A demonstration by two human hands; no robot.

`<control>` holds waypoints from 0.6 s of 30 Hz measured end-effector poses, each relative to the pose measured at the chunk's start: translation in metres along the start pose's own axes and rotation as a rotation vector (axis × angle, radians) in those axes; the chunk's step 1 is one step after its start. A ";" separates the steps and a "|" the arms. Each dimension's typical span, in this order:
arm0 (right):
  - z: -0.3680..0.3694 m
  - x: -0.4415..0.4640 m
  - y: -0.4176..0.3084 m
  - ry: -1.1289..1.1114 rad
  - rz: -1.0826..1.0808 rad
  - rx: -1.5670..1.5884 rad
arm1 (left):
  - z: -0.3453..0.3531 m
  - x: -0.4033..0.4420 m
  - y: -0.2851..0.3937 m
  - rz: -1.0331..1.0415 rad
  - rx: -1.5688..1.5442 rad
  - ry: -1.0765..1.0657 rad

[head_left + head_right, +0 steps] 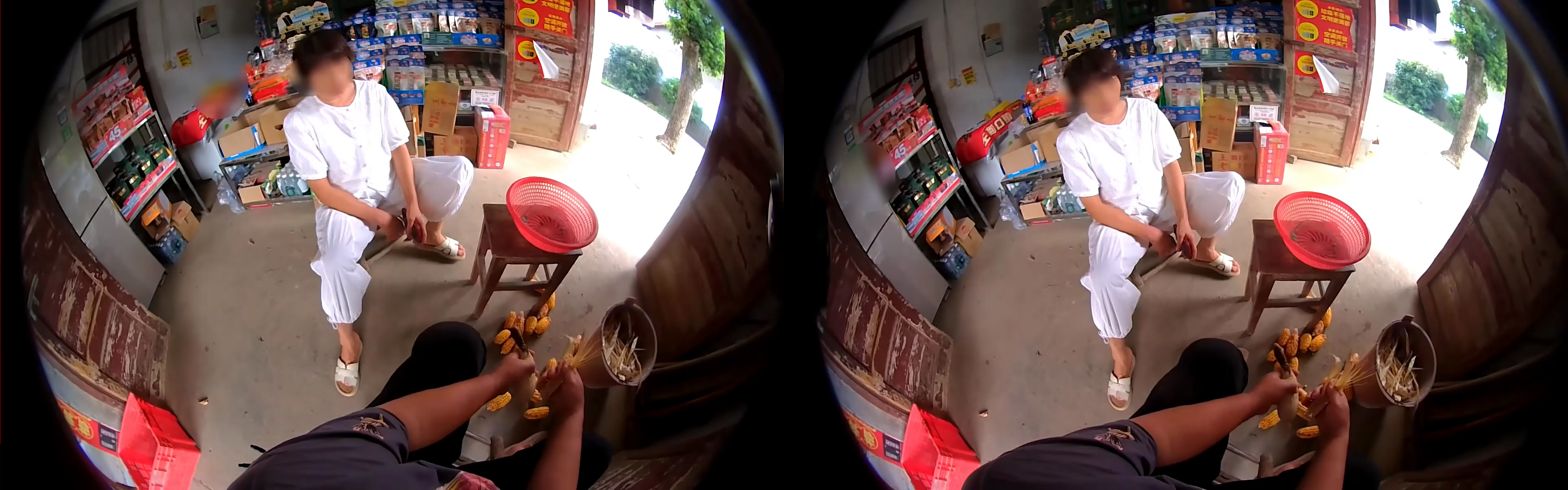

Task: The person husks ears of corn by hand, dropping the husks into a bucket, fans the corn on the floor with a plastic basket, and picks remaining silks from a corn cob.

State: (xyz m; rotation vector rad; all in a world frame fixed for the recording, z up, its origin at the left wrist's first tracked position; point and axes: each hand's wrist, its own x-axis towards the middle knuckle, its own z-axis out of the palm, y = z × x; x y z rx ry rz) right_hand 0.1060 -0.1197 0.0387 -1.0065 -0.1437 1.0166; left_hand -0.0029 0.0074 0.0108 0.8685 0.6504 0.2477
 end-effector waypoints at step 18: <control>-0.057 0.030 -0.131 0.421 -0.509 -0.041 | 0.078 0.006 0.115 -0.198 -0.129 -0.343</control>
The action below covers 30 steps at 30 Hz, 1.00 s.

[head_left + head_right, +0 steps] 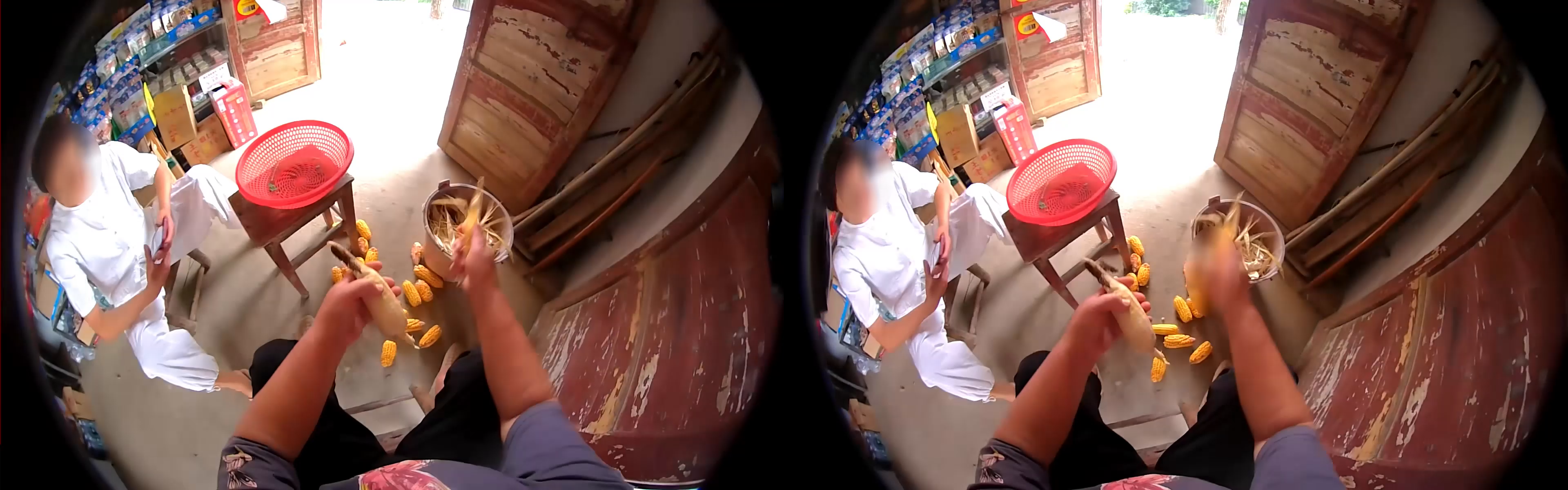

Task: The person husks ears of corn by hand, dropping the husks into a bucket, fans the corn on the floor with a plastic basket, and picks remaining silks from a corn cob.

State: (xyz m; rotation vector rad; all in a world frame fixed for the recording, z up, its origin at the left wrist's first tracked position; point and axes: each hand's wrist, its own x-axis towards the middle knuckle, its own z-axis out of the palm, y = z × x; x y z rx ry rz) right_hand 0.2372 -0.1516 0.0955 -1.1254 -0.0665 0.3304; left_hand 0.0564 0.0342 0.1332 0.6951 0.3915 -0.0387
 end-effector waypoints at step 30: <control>-0.188 0.239 0.156 0.105 0.463 -1.239 | 0.010 0.082 0.029 -0.122 0.088 0.086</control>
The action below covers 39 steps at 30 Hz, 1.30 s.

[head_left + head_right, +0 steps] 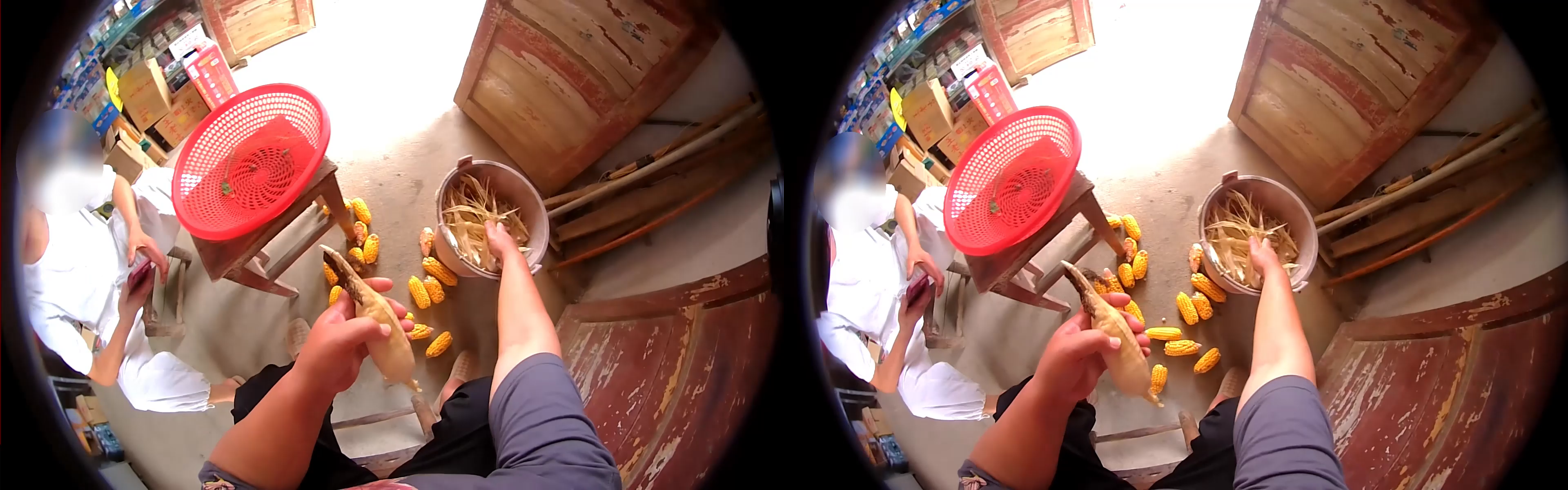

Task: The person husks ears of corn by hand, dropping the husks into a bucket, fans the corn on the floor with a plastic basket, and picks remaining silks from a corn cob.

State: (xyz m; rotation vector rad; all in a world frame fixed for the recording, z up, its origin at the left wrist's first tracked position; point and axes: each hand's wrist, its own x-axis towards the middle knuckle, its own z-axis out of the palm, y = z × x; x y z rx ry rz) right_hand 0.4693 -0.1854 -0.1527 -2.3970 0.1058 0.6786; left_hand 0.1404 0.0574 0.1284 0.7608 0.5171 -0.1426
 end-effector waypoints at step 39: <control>0.011 -0.365 -0.125 0.025 -0.984 0.274 | -0.021 -0.006 -0.072 0.244 -0.146 -0.125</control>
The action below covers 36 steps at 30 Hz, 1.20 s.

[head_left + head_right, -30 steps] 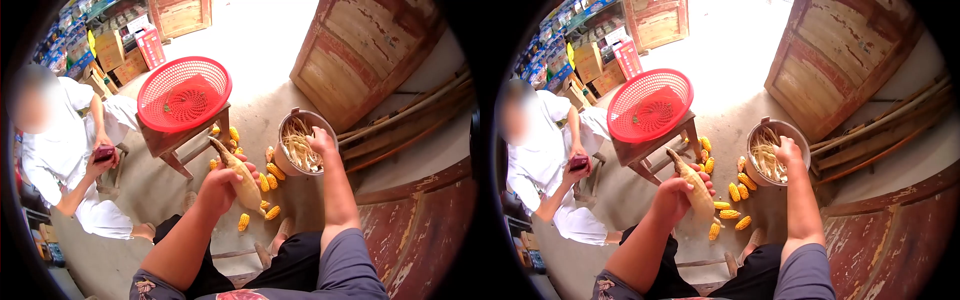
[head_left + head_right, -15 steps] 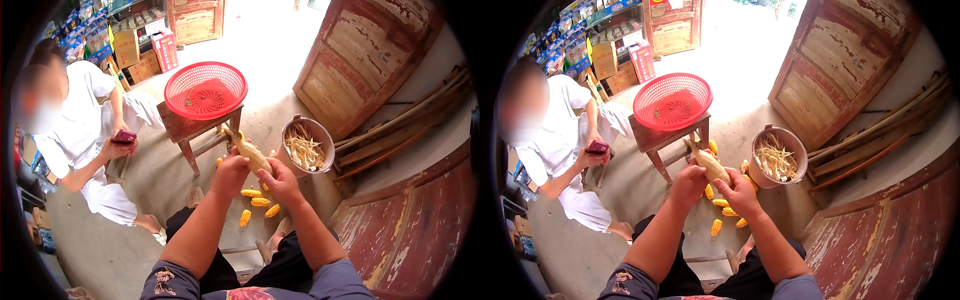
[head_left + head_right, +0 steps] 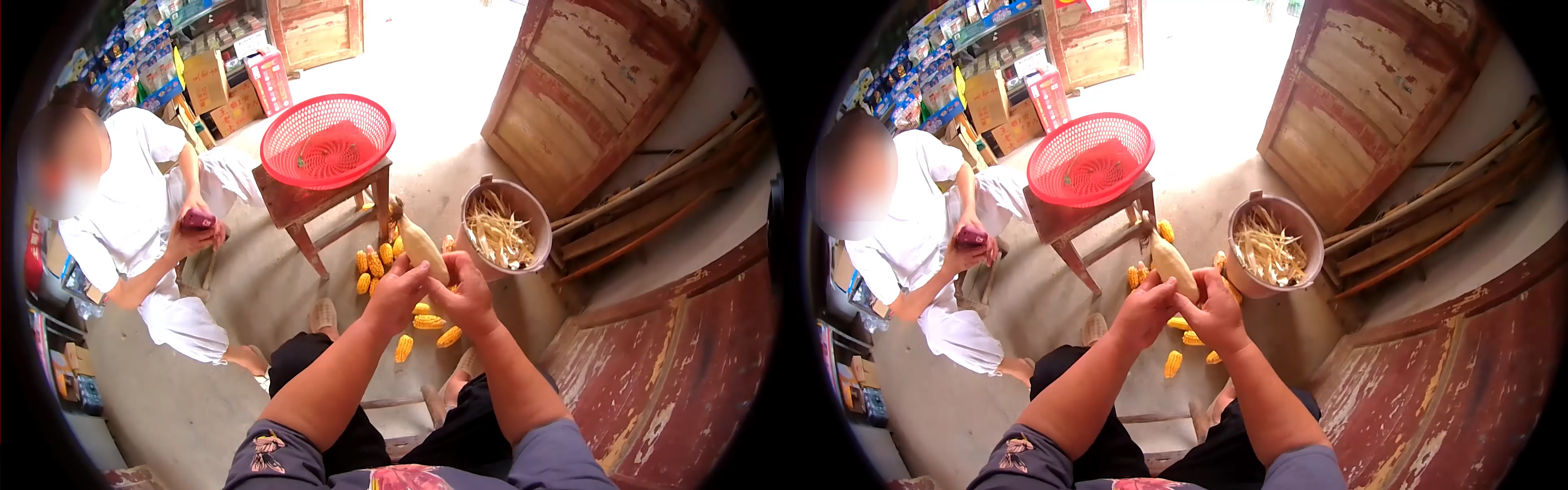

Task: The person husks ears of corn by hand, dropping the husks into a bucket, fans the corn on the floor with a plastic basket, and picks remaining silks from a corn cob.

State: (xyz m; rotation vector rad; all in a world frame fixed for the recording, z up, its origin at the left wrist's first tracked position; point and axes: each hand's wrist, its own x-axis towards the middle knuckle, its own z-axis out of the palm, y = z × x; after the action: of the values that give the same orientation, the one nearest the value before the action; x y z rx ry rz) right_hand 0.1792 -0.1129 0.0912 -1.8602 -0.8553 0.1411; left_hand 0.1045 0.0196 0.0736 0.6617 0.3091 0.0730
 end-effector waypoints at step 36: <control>-0.009 -0.012 0.021 -0.088 0.167 0.348 | -0.025 0.001 -0.038 0.293 0.403 0.067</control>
State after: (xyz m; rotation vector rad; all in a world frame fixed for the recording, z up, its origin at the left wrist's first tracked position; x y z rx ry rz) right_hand 0.1849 -0.1309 0.0744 -1.6025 -0.6843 0.4512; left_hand 0.0964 0.0044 0.0313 1.1036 0.2916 0.3196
